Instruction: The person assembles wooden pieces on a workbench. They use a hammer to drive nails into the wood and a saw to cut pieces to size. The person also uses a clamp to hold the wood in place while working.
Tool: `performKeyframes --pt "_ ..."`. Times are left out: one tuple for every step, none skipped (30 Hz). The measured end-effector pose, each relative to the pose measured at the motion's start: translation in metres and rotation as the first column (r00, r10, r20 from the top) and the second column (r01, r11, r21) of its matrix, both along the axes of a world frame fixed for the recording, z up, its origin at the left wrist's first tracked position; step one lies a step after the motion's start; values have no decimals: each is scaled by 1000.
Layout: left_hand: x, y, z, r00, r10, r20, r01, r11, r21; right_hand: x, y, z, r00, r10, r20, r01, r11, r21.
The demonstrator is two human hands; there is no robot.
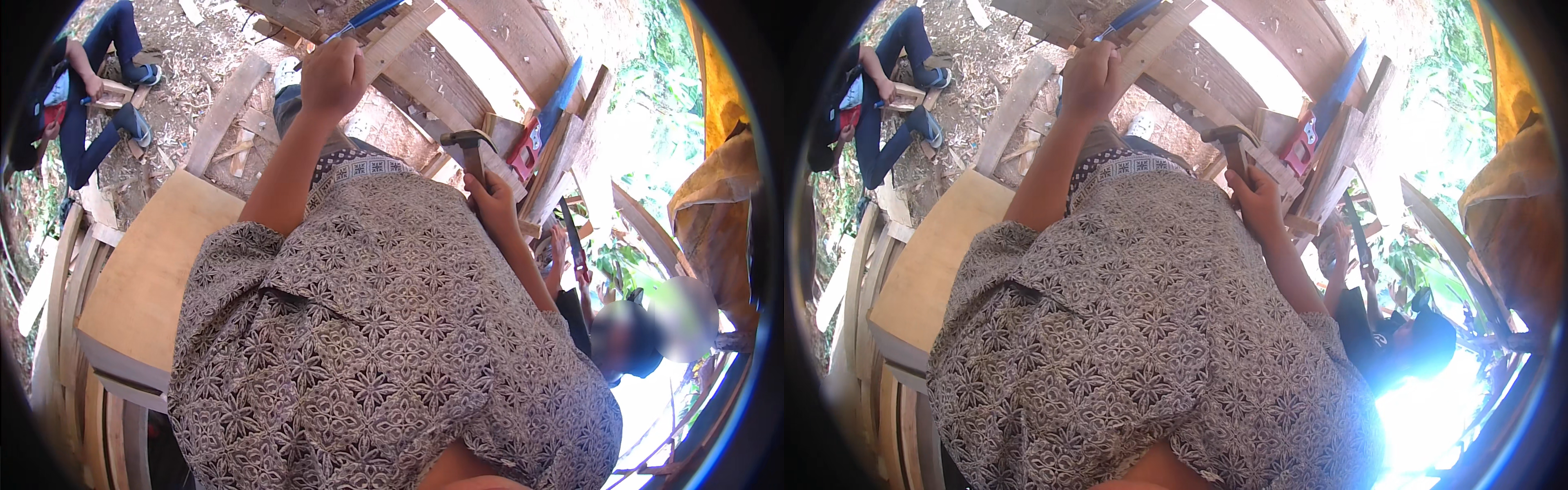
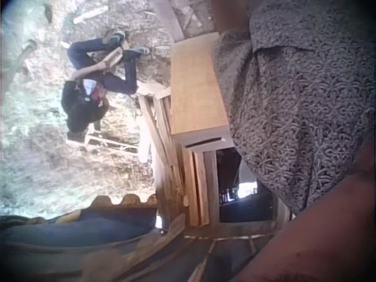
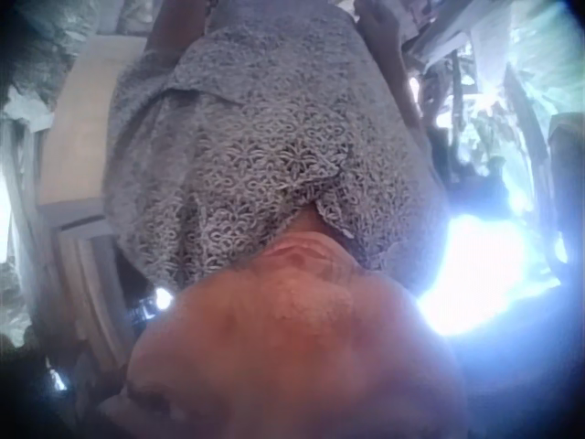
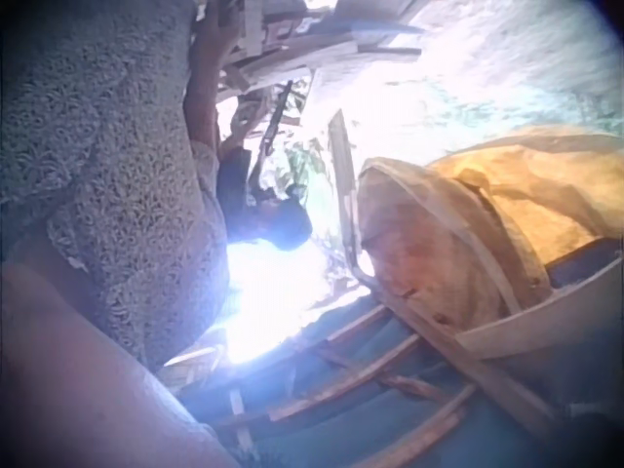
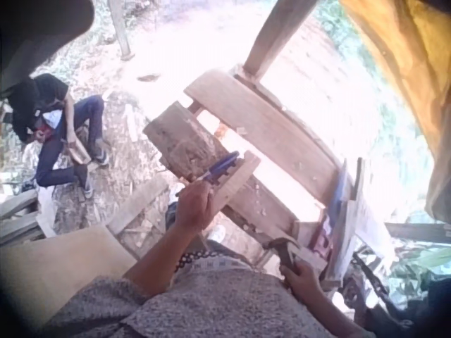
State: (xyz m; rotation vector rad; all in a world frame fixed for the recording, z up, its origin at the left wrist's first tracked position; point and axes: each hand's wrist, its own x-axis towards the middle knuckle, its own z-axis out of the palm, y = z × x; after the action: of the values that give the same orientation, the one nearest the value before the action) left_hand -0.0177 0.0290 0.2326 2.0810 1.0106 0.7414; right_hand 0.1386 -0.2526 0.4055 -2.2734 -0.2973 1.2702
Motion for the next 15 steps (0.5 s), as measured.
performKeyframes --pt "3 -2 11 992 -21 -123 28 998 62 0 -3 -3 1000 -16 2 16 1000 6" --pt "5 -2 16 978 -39 -204 66 990 128 0 -5 -8 1000 -28 5 28 1000 14" --pt "7 -2 21 957 -50 -284 108 976 190 0 -7 -12 999 -41 8 41 999 23" --pt "10 -1 25 930 -54 -363 153 956 249 1 -9 -17 999 -46 13 46 999 29" --pt "15 0 23 935 -71 -347 174 946 274 1 -12 -24 998 -54 20 53 998 42" --pt "19 -2 17 939 -93 -331 197 934 296 0 -15 -29 998 -63 28 62 997 51" --pt "23 -4 10 942 -116 -315 220 922 318 -2 -17 -34 996 -81 42 78 995 61" --pt "27 -3 -2 924 -113 -366 239 916 321 -5 -19 -40 993 -102 56 97 992 75" --pt "28 -2 -14 902 -105 -418 256 912 322 -7 -20 -46 991 -119 66 113 990 89" --pt "28 0 -24 878 -94 -469 270 907 323 -8 -21 -50 990 -118 73 111 989 94" --pt "29 1 -27 868 -104 -485 279 911 305 -9 -24 -54 989 -122 81 114 989 96" --pt "29 2 -28 857 -115 -502 290 913 287 -11 -27 -59 988 -130 87 121 988 100" --pt "29 4 -28 846 -125 -519 301 915 270 -13 -28 -63 986 -139 90 129 986 108" --pt "29 8 -25 830 -132 -542 315 913 259 -15 -27 -65 984 -150 92 139 984 109" --pt "27 11 -21 815 -130 -564 322 912 255 -17 -29 -69 983 -156 94 144 983 117"
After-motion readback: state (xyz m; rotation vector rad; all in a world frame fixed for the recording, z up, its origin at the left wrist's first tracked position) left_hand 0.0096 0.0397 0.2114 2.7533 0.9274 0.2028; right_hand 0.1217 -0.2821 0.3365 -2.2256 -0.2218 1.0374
